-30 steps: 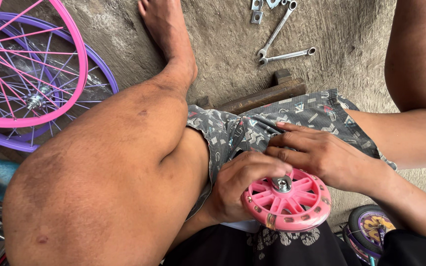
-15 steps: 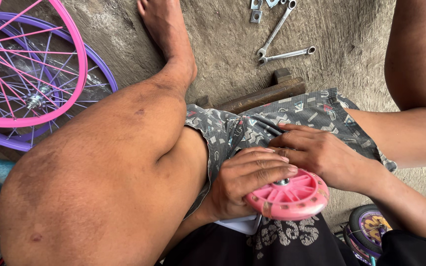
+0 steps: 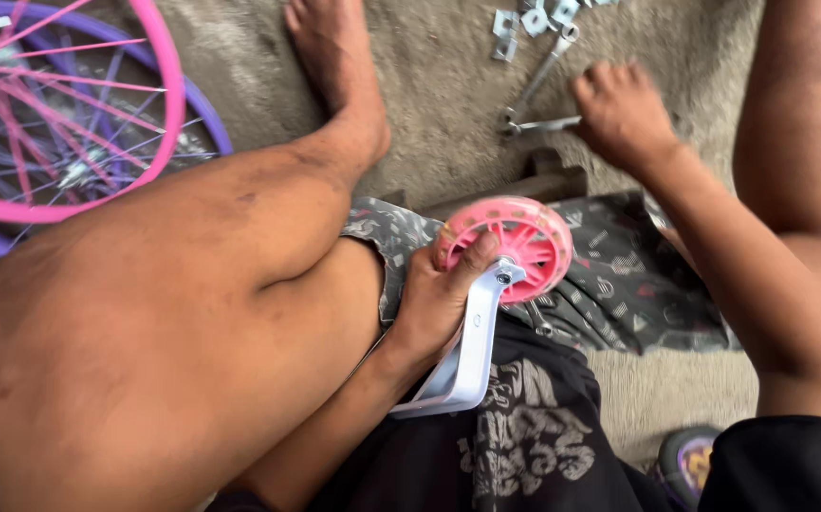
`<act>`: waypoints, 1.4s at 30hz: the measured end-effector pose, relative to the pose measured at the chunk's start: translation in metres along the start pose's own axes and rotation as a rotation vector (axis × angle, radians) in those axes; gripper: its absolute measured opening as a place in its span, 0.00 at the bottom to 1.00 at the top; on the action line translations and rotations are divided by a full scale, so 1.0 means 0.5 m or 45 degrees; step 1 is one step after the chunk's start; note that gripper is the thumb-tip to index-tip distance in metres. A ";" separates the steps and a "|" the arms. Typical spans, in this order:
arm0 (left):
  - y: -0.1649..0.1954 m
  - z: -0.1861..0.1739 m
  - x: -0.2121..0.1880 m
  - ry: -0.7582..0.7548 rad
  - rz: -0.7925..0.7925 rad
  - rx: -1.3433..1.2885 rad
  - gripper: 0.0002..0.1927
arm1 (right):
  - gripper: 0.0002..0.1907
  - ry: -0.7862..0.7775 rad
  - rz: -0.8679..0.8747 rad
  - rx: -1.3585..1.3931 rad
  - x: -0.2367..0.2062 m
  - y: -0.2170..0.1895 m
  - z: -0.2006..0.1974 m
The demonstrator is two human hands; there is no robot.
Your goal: The person sits on the workshop floor and assembles a bicycle training wheel, fitting a pink plastic wheel onto a white metal mounting bracket with bolts and nuts. They thread the fasteners by hand, tighten them using a wrench, and set the finished wheel aside with other completed units.
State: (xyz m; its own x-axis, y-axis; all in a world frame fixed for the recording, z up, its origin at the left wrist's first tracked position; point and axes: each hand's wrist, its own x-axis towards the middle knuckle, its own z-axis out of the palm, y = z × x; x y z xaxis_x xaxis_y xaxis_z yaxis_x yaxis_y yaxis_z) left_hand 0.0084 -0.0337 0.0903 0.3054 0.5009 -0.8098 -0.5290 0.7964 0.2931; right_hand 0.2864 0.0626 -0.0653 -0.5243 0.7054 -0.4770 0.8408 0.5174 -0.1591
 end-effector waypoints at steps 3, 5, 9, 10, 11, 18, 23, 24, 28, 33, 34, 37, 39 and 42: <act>-0.010 -0.019 0.005 0.096 -0.093 -0.053 0.23 | 0.17 0.007 -0.141 -0.148 0.020 -0.023 0.051; -0.007 -0.025 0.007 0.137 -0.126 -0.042 0.23 | 0.10 -0.011 -0.159 -0.179 0.021 -0.034 0.060; -0.005 -0.021 0.003 0.124 -0.085 0.026 0.25 | 0.05 -0.075 -0.210 -0.199 0.005 -0.031 0.069; -0.006 -0.019 0.005 0.114 -0.076 0.022 0.25 | 0.05 -0.072 -0.230 -0.204 0.003 -0.027 0.067; -0.007 -0.016 0.009 0.101 -0.056 0.019 0.25 | 0.04 -0.044 -0.182 -0.076 -0.003 -0.021 0.069; -0.008 -0.007 0.038 0.196 -0.060 0.234 0.24 | 0.09 -0.118 0.410 1.010 -0.079 -0.025 -0.096; -0.005 -0.013 0.046 0.170 -0.008 0.438 0.25 | 0.16 -0.144 0.022 1.078 -0.180 -0.031 -0.323; -0.005 -0.014 0.046 0.162 -0.034 0.488 0.26 | 0.17 -0.206 -0.084 1.129 -0.187 -0.032 -0.355; -0.004 -0.014 0.047 0.045 0.030 0.655 0.28 | 0.20 -0.343 -0.323 0.777 -0.163 -0.060 -0.413; -0.010 -0.008 0.043 -0.008 -0.020 0.512 0.30 | 0.20 -0.641 -0.365 0.336 -0.106 -0.099 -0.453; -0.011 -0.010 0.044 0.014 0.023 0.649 0.30 | 0.20 -0.673 -0.389 0.236 -0.095 -0.108 -0.463; -0.019 -0.014 0.048 0.036 0.045 0.830 0.30 | 0.18 -0.733 -0.496 0.016 -0.067 -0.134 -0.494; -0.026 -0.017 0.048 0.017 0.027 0.823 0.31 | 0.17 -0.817 -0.498 -0.054 -0.051 -0.147 -0.508; -0.034 -0.017 0.044 -0.053 0.047 0.747 0.31 | 0.16 -1.240 -0.574 -0.327 -0.021 -0.152 -0.496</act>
State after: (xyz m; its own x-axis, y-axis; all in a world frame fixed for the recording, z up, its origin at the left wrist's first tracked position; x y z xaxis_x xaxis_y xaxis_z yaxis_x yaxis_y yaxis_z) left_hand 0.0175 -0.0393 0.0631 0.3322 0.5353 -0.7766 -0.0170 0.8266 0.5625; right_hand 0.1949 0.1360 0.1663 -0.3505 -0.1990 -0.9152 0.4870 0.7959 -0.3596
